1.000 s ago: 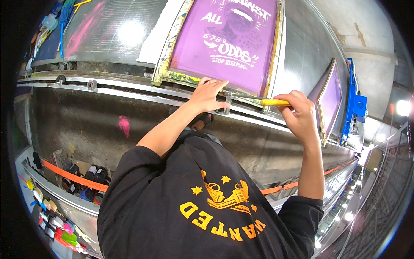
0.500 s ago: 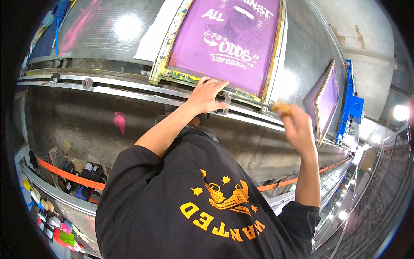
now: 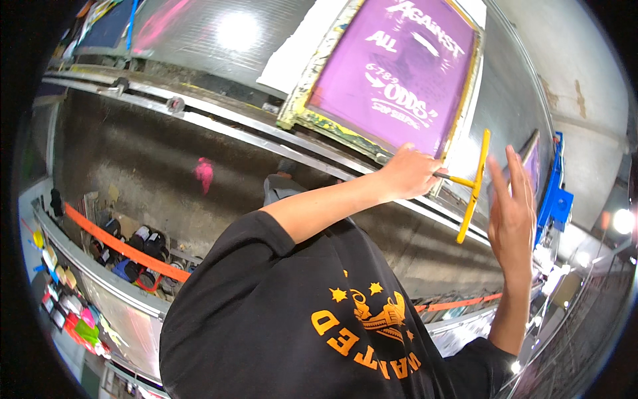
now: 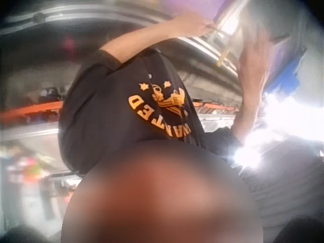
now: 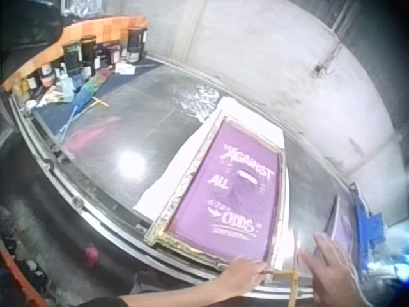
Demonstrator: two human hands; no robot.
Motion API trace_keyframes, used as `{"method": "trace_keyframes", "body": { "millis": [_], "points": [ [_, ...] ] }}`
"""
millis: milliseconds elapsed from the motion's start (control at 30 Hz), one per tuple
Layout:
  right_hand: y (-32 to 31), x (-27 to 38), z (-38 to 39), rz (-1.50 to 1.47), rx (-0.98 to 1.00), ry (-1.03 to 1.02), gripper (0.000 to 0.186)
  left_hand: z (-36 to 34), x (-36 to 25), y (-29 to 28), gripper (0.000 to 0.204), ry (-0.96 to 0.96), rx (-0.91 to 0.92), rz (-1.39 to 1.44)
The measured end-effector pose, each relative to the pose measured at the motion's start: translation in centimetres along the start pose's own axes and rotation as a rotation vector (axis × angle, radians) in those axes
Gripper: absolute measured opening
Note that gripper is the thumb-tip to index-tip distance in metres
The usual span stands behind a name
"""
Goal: The person carries a purple screen-printing frame to a press, places a white t-shirt on the platen, aligns the screen, and uses a yellow squeegee to pull ink across the screen. The person repeats the alignment and squeegee strokes several times.
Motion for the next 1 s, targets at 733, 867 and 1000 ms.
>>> {"method": "trace_keyframes", "body": {
  "millis": [733,867,1000],
  "points": [
    [6.2,-3.9,1.8,-0.802,0.229,0.586,0.034,5.5,-20.8,-5.9,0.059,0.423,0.750,-0.228],
    [5.3,-2.8,1.3,-0.698,0.164,0.469,0.034,4.6,-21.1,-6.6,0.062,0.497,0.817,-0.277],
    [-1.1,3.5,-2.3,-0.041,-0.162,-0.223,0.038,2.9,-19.9,-11.0,0.065,0.439,0.823,-0.291]
  ]
}}
Point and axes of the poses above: each hand's wrist, its own z-axis away from the middle knuckle, its own y-axis out of the palm, x = y × z, the point moved 8 cm from there along -z, towards the middle knuckle, and after that the axes turned 6 degrees about -z, right-handed, at the moved point
